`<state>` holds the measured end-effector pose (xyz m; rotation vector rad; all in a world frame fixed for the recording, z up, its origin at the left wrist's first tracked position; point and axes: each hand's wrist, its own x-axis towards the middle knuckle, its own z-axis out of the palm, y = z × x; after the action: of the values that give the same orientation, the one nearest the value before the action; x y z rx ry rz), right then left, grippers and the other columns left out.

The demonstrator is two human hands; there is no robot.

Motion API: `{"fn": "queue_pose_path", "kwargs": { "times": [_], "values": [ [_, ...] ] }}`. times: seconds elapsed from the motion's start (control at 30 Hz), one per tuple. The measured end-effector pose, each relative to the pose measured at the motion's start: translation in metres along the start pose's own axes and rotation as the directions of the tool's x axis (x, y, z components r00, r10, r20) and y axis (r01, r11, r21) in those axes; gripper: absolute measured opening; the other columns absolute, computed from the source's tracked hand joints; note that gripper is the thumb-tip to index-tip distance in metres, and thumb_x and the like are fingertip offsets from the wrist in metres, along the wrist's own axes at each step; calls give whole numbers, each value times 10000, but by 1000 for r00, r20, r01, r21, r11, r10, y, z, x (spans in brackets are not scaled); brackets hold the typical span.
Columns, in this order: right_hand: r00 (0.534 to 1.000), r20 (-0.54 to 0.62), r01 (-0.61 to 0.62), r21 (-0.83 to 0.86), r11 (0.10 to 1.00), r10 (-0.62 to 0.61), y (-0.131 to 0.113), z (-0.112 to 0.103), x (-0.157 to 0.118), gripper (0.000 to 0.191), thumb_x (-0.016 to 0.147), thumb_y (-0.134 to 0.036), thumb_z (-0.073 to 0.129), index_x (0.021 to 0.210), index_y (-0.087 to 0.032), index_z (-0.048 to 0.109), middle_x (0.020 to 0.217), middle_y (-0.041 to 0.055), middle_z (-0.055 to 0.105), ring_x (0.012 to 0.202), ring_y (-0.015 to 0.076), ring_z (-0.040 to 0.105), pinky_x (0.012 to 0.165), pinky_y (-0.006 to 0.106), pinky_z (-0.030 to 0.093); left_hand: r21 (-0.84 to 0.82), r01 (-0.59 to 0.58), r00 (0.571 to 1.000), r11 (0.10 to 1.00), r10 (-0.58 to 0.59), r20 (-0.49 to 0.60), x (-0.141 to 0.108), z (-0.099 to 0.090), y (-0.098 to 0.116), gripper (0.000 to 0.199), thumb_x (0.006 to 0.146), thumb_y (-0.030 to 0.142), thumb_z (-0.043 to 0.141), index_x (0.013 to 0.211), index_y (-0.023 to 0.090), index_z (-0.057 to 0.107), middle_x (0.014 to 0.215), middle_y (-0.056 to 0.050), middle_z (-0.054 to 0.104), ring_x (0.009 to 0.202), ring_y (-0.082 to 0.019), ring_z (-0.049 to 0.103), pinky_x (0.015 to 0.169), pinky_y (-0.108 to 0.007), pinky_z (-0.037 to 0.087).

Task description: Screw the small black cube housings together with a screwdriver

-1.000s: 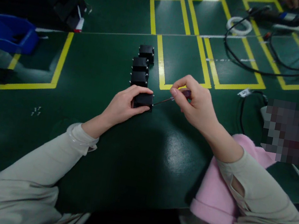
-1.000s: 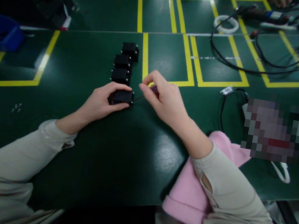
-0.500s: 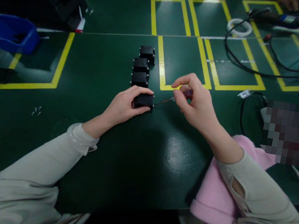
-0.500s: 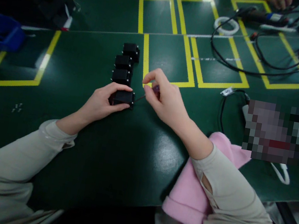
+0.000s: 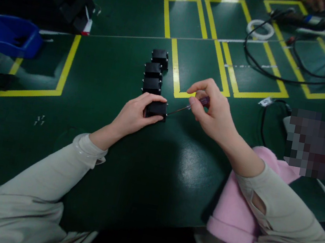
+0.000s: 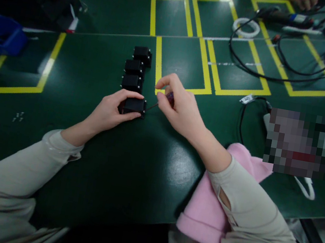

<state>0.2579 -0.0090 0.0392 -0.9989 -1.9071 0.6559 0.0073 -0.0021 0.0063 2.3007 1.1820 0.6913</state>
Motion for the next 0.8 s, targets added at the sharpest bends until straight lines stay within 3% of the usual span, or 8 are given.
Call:
{"fn": "queue_pose_path", "kwargs": {
  "times": [0.13, 0.33, 0.5, 0.7, 0.8],
  "values": [
    [1000, 5, 0, -11, 1000, 0, 1, 0, 1, 181, 983, -386, 545, 928, -214, 538, 679, -67, 524, 521, 61, 488, 565, 256, 385, 5, 4, 1000, 1000, -4, 4, 0, 0, 1, 429, 892, 347, 696, 1292, 220, 611, 1248, -55, 667, 1151, -237, 640, 1000, -349, 486],
    [1000, 2, 21, -22, 1000, -21, 0, 0, 0, 81, 977, -269, 514, 1018, -203, 538, 663, -77, 484, 523, 64, 482, 568, 251, 389, 3, -4, 1000, 1000, 4, -1, 0, 0, 0, 437, 892, 337, 701, 1303, 217, 609, 1250, -51, 664, 1150, -234, 640, 996, -339, 486],
    [999, -5, 36, -11, 999, -37, 1, 1, 1, 175, 983, -350, 552, 917, -188, 557, 722, -58, 545, 525, 39, 495, 555, 233, 373, 4, 5, 1000, 1000, -5, 2, 0, 0, 0, 438, 885, 334, 707, 1296, 211, 615, 1252, -51, 665, 1153, -234, 638, 1002, -339, 484],
    [999, -4, 48, -15, 999, -49, 1, 1, 1, 58, 973, -222, 517, 1021, -195, 537, 654, -88, 475, 517, 51, 483, 573, 234, 382, 10, 5, 1000, 1000, -5, 0, 0, 0, 0, 439, 890, 333, 696, 1305, 220, 608, 1253, -49, 663, 1152, -234, 638, 1001, -341, 486],
    [999, -2, 45, -22, 999, -46, 2, 1, 1, 102, 988, -297, 532, 978, -196, 544, 699, -71, 519, 535, 48, 499, 581, 237, 386, 8, 0, 1000, 1000, 0, -1, 0, 0, 0, 436, 888, 332, 701, 1299, 216, 611, 1246, -48, 665, 1148, -233, 639, 998, -339, 486]
  ]
}}
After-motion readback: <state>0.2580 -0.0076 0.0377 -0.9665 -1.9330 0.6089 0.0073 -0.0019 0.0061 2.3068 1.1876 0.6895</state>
